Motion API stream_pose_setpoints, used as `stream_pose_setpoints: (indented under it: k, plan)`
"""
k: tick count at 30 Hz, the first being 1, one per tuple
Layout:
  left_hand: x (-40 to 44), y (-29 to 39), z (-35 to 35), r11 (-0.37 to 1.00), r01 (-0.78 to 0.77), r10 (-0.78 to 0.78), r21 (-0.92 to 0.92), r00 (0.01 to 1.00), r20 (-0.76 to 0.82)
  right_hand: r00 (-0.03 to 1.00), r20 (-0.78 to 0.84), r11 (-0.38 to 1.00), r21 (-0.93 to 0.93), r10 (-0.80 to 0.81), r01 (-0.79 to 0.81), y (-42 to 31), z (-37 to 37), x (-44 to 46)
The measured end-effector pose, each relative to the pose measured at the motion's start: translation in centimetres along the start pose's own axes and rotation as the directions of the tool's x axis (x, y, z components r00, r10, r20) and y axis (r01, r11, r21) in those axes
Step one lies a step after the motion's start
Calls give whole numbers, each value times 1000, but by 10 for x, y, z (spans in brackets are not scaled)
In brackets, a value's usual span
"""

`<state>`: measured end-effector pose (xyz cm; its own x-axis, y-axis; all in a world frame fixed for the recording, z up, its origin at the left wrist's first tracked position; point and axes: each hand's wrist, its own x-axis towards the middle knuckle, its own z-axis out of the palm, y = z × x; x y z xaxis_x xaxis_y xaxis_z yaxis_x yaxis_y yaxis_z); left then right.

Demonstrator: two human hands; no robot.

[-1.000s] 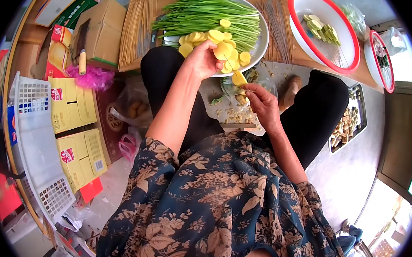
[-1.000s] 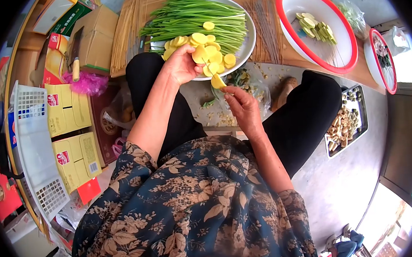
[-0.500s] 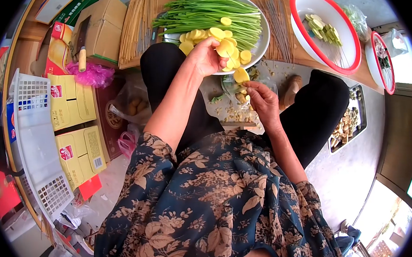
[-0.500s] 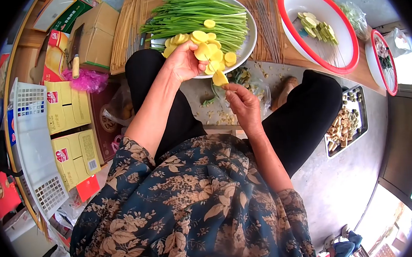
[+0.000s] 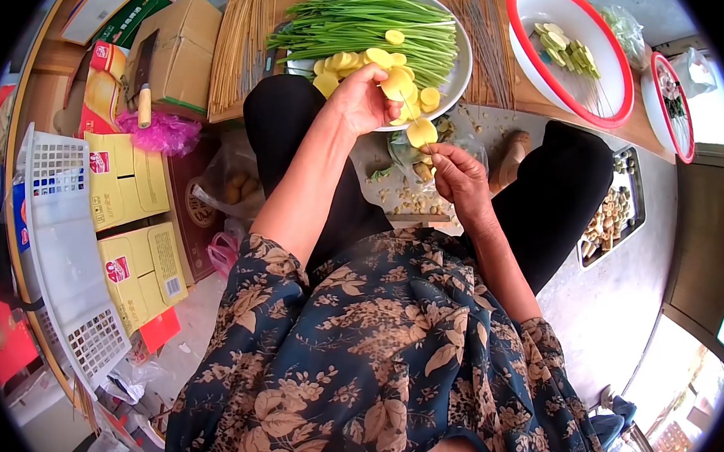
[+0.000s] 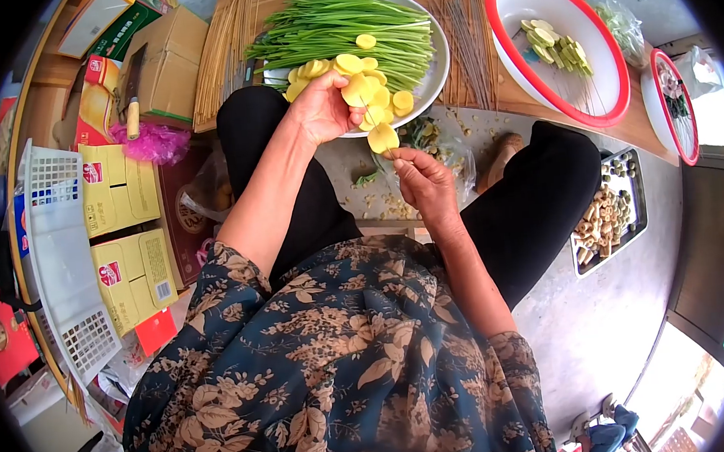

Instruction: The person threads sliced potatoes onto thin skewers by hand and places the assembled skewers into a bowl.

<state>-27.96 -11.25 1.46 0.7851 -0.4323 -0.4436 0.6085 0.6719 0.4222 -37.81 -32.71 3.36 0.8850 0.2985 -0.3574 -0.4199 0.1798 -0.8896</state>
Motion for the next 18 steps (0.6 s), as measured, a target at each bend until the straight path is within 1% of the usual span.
stream_pose_setpoints:
  k: [2,4,5,7,8,9,10,12,13,14,15,16,17,18]
  plan:
    - [0,-1,1,999,-36,36,23,999,7,1000,5,999,19,28,-28,1,-1,0]
    - [-1,-1,2,999,-37,37,18,999,3,997,67,990,129,49,-57,3,-3,1]
    - [-1,-1,3,999,-38,38,13,999,0,997,66,990,129,49,-57,3,-2,1]
    - [-1,0,0,1000,-10,10,17,1000,28,998,20,998,32,55,-56,1,1,0]
    - [-1,1,-2,1000,15,-16,21,998,53,998,22,998,33,56,-56,0,1,1]
    - [0,-5,-2,1000,14,-15,22,999,51,999,36,997,77,24,-27,-1,1,4]
    - [-1,-15,3,1000,-10,9,23,999,40,999,49,993,122,-8,2,-2,1,6]
    - [-5,-23,11,995,-82,80,50,996,33,999,49,990,143,-17,10,-2,0,9]
    - [-10,-23,21,996,-74,72,55,997,38,999,43,987,160,-24,17,-3,-2,9]
    - [-16,-24,33,983,-121,126,138,992,-29,999,38,987,159,-24,18,-4,-4,6]
    - [-21,-25,40,960,-165,189,226,978,-90,998,18,996,73,-56,55,-8,-4,4]
    - [-26,-26,40,941,-223,242,252,969,-46,996,0,996,-12,-94,94,-10,-2,2]
    - [-31,-27,42,939,-222,241,263,970,-40,995,-4,995,-5,-103,103,-11,0,2]
    - [-36,-27,46,872,-305,349,384,936,-48,987,-11,987,-22,-159,159,-11,2,1]
